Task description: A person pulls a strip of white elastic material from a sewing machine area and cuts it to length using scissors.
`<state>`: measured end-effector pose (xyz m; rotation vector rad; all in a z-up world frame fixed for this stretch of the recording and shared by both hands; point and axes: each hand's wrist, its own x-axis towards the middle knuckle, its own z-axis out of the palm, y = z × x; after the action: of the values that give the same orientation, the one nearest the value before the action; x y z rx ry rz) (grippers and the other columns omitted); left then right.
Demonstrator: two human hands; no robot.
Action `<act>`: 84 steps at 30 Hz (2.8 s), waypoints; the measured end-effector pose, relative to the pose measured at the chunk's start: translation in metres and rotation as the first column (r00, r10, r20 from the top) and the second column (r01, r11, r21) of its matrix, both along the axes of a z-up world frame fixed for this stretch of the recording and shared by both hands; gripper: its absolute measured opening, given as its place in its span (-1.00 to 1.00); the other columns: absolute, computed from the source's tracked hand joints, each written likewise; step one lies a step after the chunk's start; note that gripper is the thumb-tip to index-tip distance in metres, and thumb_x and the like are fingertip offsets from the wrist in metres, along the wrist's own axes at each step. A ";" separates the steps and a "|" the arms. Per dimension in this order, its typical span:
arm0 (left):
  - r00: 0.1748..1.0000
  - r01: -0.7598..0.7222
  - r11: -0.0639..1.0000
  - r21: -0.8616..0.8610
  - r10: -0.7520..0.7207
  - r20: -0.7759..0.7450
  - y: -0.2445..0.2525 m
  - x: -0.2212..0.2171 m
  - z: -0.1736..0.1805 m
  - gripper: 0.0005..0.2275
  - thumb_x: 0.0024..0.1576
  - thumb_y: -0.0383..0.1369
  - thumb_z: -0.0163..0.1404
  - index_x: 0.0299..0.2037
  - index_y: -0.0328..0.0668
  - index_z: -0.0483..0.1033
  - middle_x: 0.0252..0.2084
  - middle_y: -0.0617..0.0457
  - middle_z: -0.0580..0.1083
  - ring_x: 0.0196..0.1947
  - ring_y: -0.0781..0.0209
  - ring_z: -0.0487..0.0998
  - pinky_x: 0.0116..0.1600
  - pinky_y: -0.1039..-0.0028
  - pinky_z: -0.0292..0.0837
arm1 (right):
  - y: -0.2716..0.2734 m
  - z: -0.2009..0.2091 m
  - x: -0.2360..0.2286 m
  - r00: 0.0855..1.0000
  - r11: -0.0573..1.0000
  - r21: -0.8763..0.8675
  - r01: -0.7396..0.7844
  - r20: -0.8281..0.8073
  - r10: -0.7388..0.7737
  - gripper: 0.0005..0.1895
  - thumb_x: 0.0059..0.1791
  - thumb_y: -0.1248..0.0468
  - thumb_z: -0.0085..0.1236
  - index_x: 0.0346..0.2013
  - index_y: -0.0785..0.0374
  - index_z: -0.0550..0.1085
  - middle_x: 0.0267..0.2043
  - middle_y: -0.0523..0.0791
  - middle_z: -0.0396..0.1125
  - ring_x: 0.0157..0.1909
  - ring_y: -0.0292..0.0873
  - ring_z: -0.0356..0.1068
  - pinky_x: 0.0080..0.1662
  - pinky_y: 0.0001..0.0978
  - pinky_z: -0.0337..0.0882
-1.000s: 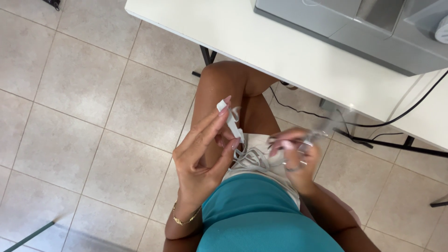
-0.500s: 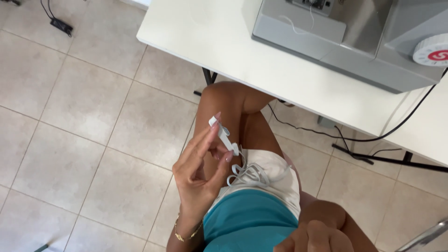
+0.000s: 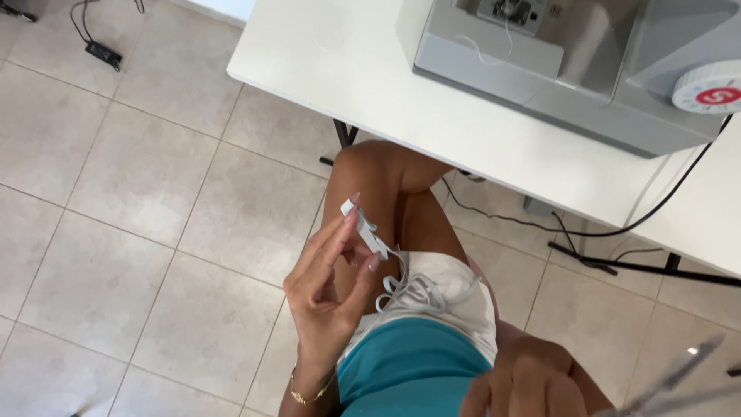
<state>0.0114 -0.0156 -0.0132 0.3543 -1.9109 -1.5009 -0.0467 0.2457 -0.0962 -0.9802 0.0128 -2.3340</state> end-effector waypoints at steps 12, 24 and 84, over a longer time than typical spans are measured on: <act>0.998 0.058 0.984 0.167 -0.059 -0.001 0.009 -0.029 -0.040 -0.72 0.28 -0.31 0.12 0.14 -0.21 0.70 0.13 -0.14 0.65 0.18 -0.13 0.58 0.28 0.07 0.43 | -0.094 0.017 -0.060 0.501 0.108 0.528 0.843 -0.841 0.204 -0.54 -0.14 0.21 0.57 -0.03 0.31 0.60 -0.25 -0.03 0.58 -0.20 0.04 0.66 -0.16 -0.17 0.64; 0.986 -0.169 0.975 0.146 0.165 0.036 -0.005 -0.039 -0.066 -0.90 0.25 -0.54 0.17 -0.18 -0.22 0.78 -0.20 -0.08 0.73 -0.11 -0.06 0.73 0.11 0.21 0.50 | -0.081 -0.005 -0.062 0.137 -0.105 0.150 0.983 -0.983 -0.121 -0.64 -0.04 0.58 0.27 -0.04 0.20 0.75 -0.14 -0.16 0.68 -0.19 -0.08 0.68 -0.22 -0.39 0.62; 0.976 -0.040 0.979 0.201 0.081 -0.202 0.017 -0.009 -0.018 -0.57 0.13 -0.69 0.30 0.23 -0.45 0.57 0.23 -0.33 0.54 -0.14 0.04 0.71 0.00 0.27 0.71 | -0.066 0.045 -0.053 0.346 0.126 0.345 0.930 -0.938 0.012 -0.69 -0.20 0.36 0.63 -0.24 0.33 0.67 -0.34 -0.07 0.59 -0.41 -0.05 0.59 -0.24 -0.34 0.59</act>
<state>0.0027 0.0015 -0.0314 0.3252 -1.5806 -1.6219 -0.0995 0.1799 -0.0516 -1.3406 2.2786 -1.4869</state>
